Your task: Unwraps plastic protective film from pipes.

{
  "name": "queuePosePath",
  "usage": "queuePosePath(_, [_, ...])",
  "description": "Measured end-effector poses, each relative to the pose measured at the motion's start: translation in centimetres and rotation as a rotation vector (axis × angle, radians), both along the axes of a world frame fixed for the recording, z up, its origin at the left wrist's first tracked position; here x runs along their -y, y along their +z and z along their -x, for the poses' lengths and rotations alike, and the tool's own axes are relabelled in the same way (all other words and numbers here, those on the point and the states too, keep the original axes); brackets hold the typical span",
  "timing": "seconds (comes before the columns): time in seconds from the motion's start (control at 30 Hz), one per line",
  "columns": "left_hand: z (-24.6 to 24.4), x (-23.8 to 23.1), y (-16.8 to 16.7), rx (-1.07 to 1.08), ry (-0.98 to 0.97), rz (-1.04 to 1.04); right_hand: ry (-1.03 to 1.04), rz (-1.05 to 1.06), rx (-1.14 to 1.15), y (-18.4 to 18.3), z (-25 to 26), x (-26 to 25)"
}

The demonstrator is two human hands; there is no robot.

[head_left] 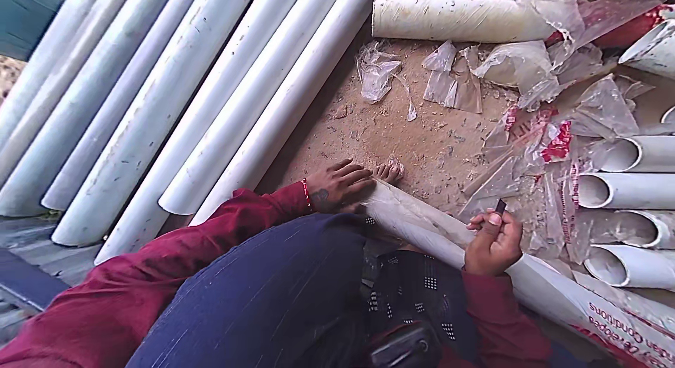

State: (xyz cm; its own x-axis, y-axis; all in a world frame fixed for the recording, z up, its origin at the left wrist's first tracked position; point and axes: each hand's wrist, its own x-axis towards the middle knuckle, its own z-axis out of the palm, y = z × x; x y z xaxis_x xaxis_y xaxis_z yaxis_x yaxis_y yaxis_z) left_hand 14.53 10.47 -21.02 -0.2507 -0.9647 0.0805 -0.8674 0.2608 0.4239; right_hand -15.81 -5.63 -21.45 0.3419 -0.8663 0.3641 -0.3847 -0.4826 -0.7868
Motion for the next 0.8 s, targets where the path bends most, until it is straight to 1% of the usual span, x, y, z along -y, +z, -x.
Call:
queuePosePath(0.03, [0.2,-0.6,-0.8,0.012,0.046,0.111,-0.001,0.0,0.001,0.0,0.0,0.0])
queuePosePath(0.07, [0.4,-0.8,-1.2,0.029,0.083,0.171,-0.004,0.004,0.002,-0.1,0.0,0.0])
queuePosePath(0.27, [-0.1,-2.2,-2.4,0.051,0.137,0.358,-0.01,0.009,-0.006,0.0,-0.1,0.0])
queuePosePath(0.33, [0.0,-2.6,-2.5,0.067,0.149,0.369,-0.011,0.009,-0.028,0.0,0.0,-0.1])
queuePosePath(0.47, [0.8,-2.8,-1.9,0.14,0.12,0.289,-0.012,0.011,-0.06,0.0,-0.2,-0.2])
queuePosePath(0.57, [1.4,-2.3,-1.1,0.13,0.185,0.196,-0.011,0.005,-0.104,-0.1,-0.3,-0.4])
queuePosePath(0.67, [1.3,-0.7,-0.2,0.029,0.265,0.152,-0.004,0.023,-0.125,-0.1,-0.2,-0.4])
queuePosePath(0.73, [1.0,0.8,1.3,-0.07,0.303,0.024,0.005,0.046,-0.123,-0.2,-0.3,-0.1])
queuePosePath(0.8, [0.2,2.8,2.8,-0.247,0.434,-0.122,0.008,0.048,-0.126,-0.3,-0.5,0.2])
